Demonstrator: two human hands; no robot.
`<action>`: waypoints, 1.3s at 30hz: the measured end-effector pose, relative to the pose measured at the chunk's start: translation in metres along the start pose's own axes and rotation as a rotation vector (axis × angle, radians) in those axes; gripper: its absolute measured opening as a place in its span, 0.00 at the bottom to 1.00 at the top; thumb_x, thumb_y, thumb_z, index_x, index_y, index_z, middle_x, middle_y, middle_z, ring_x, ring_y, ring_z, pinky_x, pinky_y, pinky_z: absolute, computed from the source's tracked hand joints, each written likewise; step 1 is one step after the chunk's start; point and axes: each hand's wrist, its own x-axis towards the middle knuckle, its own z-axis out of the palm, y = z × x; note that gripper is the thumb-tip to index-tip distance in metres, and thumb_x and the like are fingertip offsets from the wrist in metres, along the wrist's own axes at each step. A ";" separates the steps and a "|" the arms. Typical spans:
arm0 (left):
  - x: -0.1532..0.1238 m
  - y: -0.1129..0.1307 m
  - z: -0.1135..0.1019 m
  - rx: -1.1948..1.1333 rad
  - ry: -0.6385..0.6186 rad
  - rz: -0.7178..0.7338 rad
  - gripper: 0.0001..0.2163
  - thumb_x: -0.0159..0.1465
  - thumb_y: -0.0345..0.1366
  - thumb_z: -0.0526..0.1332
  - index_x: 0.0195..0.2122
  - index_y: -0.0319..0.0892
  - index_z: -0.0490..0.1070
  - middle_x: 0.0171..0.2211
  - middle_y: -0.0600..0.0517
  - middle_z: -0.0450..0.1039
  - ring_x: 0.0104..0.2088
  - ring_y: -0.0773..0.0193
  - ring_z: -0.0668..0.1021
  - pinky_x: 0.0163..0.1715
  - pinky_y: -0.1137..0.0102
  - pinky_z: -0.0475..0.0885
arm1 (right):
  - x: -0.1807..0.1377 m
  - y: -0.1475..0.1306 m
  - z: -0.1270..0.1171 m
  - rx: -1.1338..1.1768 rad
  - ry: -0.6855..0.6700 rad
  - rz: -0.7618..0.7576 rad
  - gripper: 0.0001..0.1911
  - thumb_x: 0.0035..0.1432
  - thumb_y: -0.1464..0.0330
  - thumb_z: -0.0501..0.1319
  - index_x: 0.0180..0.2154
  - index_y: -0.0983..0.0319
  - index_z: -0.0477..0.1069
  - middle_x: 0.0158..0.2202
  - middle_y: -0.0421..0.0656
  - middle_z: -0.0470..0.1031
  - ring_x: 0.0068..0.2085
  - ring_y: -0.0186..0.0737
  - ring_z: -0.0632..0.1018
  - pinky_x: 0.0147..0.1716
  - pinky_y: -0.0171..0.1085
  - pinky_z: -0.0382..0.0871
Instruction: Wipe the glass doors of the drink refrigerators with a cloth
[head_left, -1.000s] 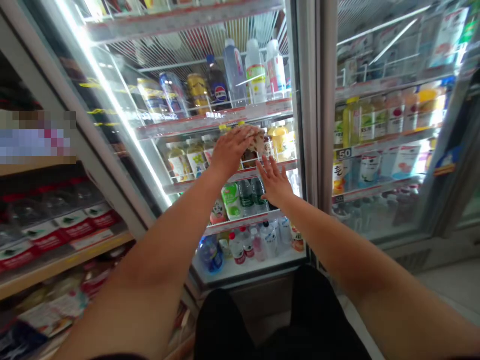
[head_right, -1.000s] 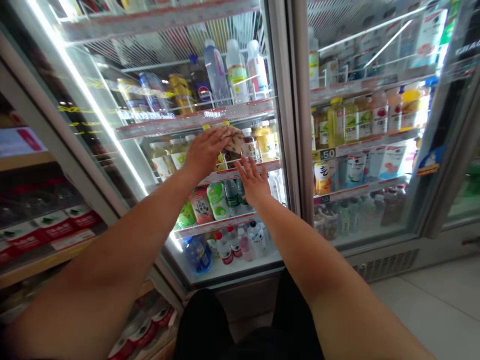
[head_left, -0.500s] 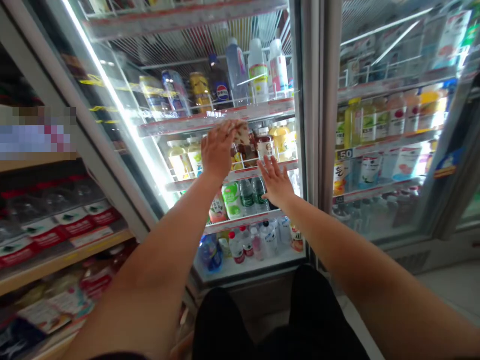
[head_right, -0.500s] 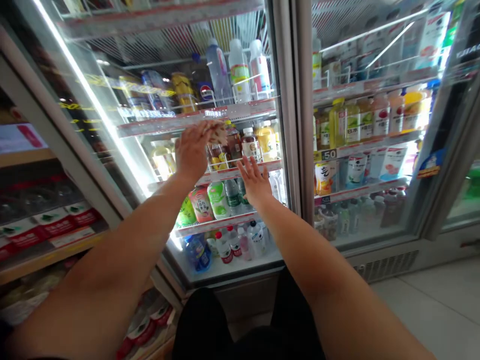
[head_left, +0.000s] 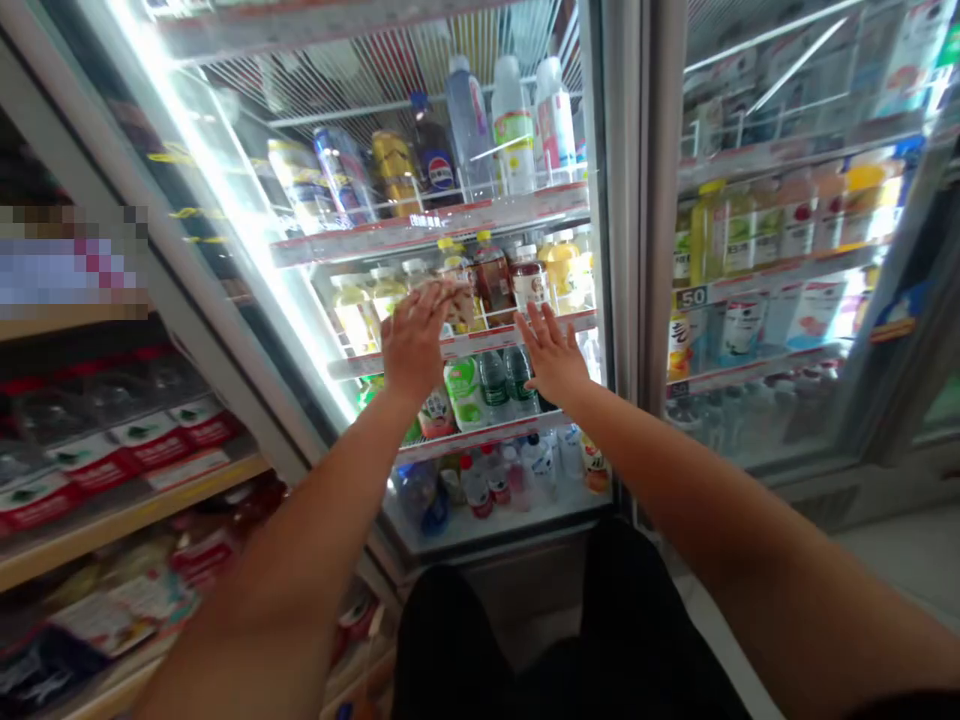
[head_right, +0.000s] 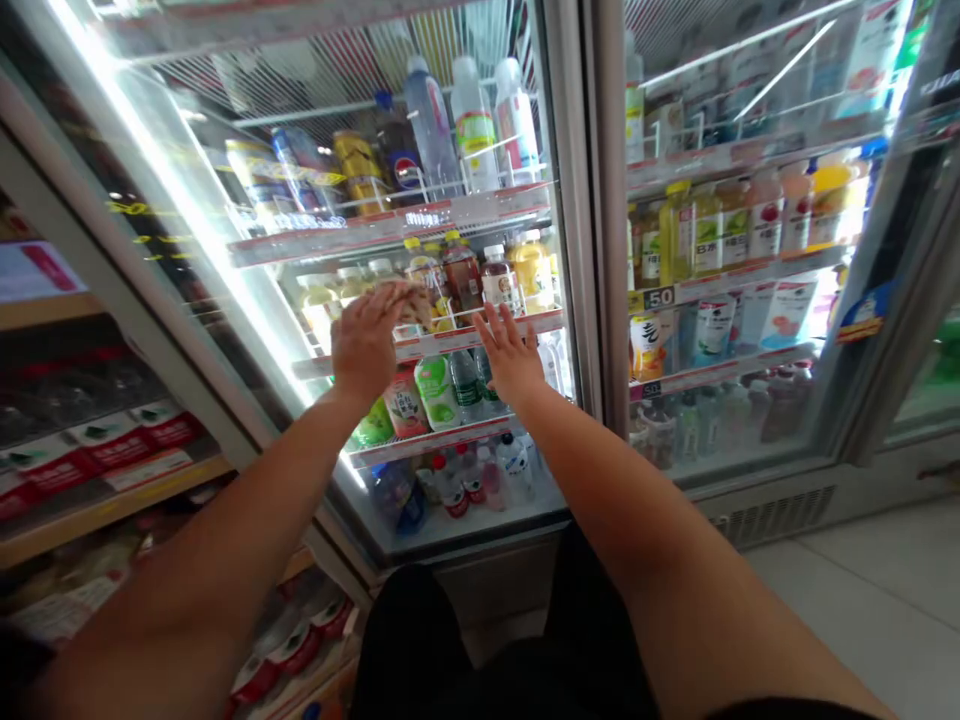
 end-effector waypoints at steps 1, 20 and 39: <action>-0.009 0.004 0.003 0.002 -0.024 0.069 0.21 0.69 0.29 0.55 0.62 0.49 0.68 0.67 0.51 0.65 0.65 0.49 0.67 0.59 0.49 0.68 | 0.000 0.000 0.000 0.002 0.002 0.001 0.69 0.51 0.68 0.73 0.71 0.57 0.19 0.74 0.44 0.18 0.73 0.52 0.27 0.70 0.64 0.38; -0.097 0.035 0.026 -0.100 -0.163 0.318 0.20 0.68 0.26 0.55 0.58 0.49 0.73 0.60 0.50 0.73 0.59 0.54 0.74 0.55 0.56 0.70 | -0.002 -0.001 -0.001 -0.005 0.003 -0.004 0.66 0.52 0.67 0.72 0.72 0.57 0.23 0.74 0.44 0.20 0.73 0.52 0.28 0.70 0.64 0.39; -0.062 0.040 0.016 -0.120 -0.245 0.293 0.21 0.68 0.27 0.53 0.59 0.52 0.72 0.60 0.53 0.73 0.58 0.54 0.74 0.53 0.54 0.71 | -0.003 -0.003 -0.004 0.036 0.001 0.003 0.65 0.54 0.69 0.70 0.72 0.55 0.20 0.74 0.43 0.19 0.73 0.52 0.28 0.70 0.65 0.39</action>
